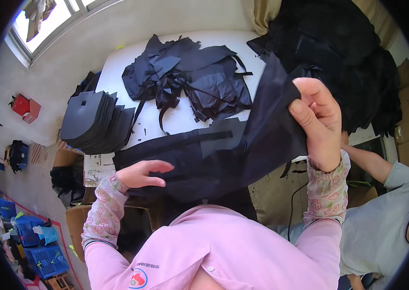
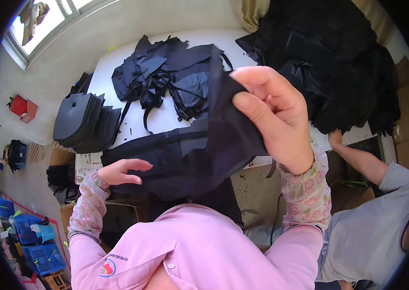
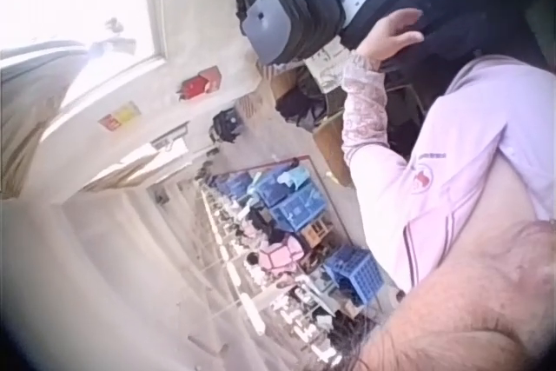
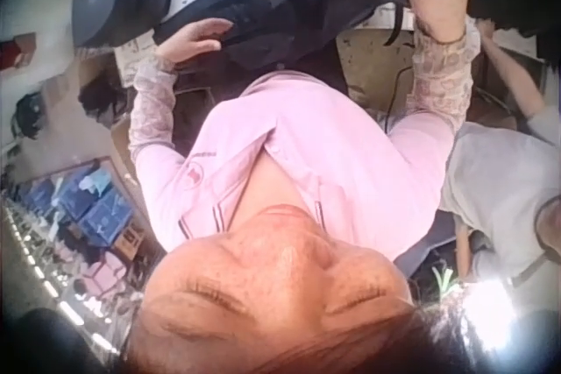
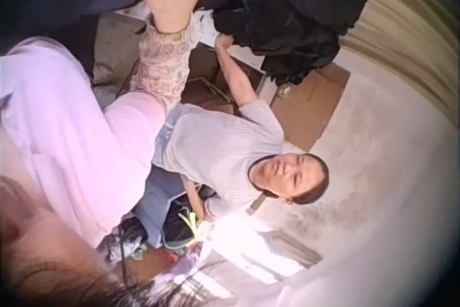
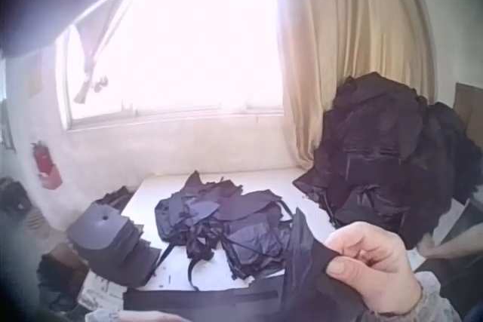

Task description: The recorder is sorting and inspecting black fabric pieces at a workstation in a garment factory.

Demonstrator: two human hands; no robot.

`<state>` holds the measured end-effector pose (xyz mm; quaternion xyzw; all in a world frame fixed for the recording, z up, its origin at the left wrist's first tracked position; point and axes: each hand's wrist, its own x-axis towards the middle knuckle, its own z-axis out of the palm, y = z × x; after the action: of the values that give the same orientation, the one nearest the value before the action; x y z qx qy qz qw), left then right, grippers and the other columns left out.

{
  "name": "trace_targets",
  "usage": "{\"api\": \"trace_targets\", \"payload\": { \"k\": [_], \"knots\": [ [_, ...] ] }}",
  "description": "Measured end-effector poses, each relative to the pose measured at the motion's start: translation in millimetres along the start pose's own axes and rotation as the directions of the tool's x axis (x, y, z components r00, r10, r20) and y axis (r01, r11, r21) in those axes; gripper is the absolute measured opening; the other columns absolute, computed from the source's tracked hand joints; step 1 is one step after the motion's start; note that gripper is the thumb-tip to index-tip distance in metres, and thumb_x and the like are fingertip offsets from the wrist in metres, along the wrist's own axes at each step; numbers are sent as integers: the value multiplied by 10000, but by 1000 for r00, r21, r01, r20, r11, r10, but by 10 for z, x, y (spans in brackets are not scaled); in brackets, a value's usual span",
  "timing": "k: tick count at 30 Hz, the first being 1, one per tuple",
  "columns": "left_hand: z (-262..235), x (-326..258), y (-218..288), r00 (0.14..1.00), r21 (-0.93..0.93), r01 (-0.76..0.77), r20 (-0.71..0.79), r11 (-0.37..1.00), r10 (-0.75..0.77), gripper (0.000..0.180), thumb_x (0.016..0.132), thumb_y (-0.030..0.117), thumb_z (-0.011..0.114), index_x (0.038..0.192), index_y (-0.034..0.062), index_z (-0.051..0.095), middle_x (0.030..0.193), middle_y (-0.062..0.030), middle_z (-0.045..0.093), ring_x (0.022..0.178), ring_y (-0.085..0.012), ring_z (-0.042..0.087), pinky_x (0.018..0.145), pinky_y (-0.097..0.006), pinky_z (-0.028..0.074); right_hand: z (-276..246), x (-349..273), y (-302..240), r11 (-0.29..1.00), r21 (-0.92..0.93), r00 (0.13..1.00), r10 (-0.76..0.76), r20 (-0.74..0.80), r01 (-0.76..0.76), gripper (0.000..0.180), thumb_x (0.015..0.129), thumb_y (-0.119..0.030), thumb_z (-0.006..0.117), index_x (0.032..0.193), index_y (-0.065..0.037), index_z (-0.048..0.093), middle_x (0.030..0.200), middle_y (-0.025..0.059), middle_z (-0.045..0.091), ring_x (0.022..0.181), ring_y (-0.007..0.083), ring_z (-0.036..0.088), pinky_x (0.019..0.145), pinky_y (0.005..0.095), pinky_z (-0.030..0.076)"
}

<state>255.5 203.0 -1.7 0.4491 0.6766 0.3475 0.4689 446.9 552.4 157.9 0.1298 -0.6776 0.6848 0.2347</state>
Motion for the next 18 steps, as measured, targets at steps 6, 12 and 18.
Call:
{"api": "trace_targets", "payload": {
  "k": [6,12,18],
  "knots": [
    [363,763,917,860,-464,-497,-153,733,486,743,859,258,777,1464,57,395,1402,-82,496,1310,-195,458,1104,-381,334,542,472,-403,986,7,961,-164,224,166,164,959,-49,609,1106,16,579,1004,58,654,826,76,616,750,207,486],
    [350,924,1331,785,-550,-602,-277,579,553,485,822,156,808,1208,75,527,1246,-37,541,1165,-124,506,1028,-312,391,502,679,-508,980,-62,950,-169,263,192,186,981,-23,566,1158,31,579,989,42,669,856,56,609,735,191,486],
    [242,833,1384,752,-581,-641,-344,502,562,284,877,-17,708,1120,27,568,1038,6,604,961,-74,581,863,-234,486,403,851,-628,970,-152,950,-144,277,192,155,984,-58,580,1118,16,599,967,15,676,856,42,604,747,179,474]
  ]
}}
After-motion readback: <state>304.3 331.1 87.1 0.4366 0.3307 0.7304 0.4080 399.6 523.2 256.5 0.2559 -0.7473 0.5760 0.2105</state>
